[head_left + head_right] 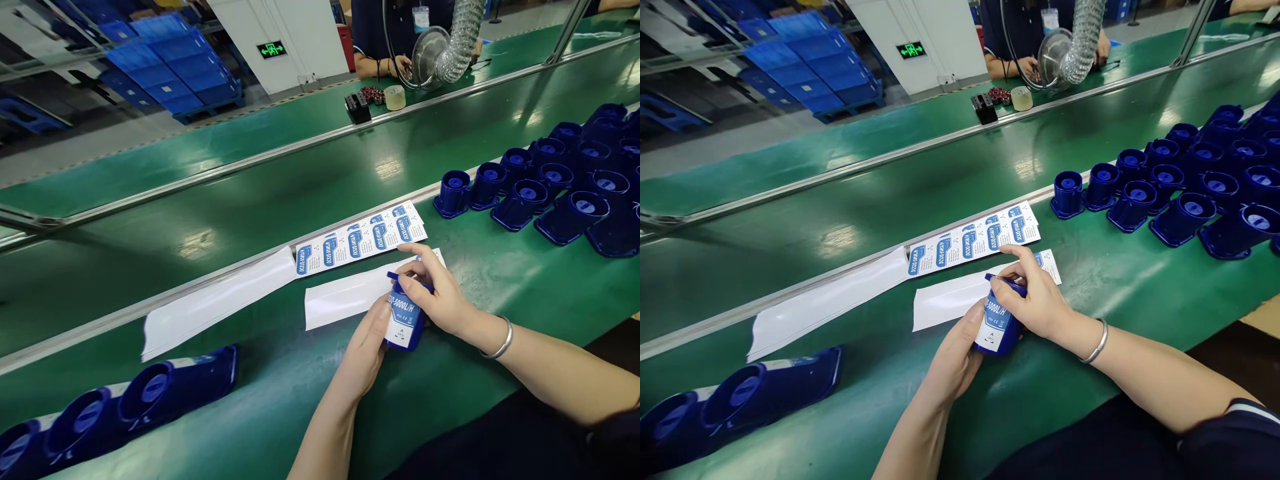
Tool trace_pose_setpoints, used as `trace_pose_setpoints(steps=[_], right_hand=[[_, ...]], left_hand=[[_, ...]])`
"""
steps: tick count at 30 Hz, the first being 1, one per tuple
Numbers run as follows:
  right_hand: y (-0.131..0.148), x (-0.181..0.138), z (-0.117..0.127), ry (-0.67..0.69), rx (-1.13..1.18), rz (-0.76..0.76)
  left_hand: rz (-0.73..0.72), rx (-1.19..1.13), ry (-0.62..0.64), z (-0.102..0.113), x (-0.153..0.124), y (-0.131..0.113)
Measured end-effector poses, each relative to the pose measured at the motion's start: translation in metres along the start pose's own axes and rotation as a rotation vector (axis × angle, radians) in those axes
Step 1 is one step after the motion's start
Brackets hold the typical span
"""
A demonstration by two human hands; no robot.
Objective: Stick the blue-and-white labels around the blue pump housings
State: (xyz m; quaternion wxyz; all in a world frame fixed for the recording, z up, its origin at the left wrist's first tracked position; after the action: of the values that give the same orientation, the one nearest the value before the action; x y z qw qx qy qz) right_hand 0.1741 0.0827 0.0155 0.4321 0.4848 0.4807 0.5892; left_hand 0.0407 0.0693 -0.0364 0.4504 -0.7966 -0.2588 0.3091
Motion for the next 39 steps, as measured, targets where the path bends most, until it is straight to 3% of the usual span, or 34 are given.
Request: trace_pose_setpoints(steps=[5,15,17,23,26,30,39], right_hand=[[-0.011,0.002,0.004,-0.059,-0.019,-0.107],[-0.018,0.005,0.009,-0.071,0.021,-0.172],[-0.017,0.006,0.009,-0.059,0.029,-0.154],[-0.012,0.005,0.006,-0.028,-0.022,-0.094],[-0.011,0.003,0.000,-0.001,-0.088,-0.097],[-0.009,0.001,-0.003,0.003,-0.133,-0.080],[-0.013,0.003,-0.002,0.014,-0.062,-0.101]], left_hand=[[-0.059,0.353,-0.031,0.002,-0.001,-0.022],[-0.113,0.604,-0.107,-0.005,-0.003,-0.029],[-0.113,0.528,-0.112,-0.006,-0.003,-0.028],[-0.031,-0.119,-0.082,-0.005,0.002,-0.012],[0.032,-0.227,-0.117,0.000,0.003,-0.003],[0.023,-0.167,-0.166,0.002,0.003,-0.002],[-0.060,0.266,-0.334,-0.001,-0.007,-0.019]])
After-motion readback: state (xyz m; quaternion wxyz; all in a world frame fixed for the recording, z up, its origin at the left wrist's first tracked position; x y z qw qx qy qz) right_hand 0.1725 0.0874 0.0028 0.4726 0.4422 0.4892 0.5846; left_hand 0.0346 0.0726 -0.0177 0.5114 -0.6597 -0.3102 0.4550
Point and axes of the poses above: each hand's wrist, its own x-axis towards the middle knuckle, its own z-axis out of the back of the hand, y = z × x, the point moved 9 cm from there along x, towards the middle knuckle, and after that the axes turned 13 degrees about y, right-handed, at the moved point
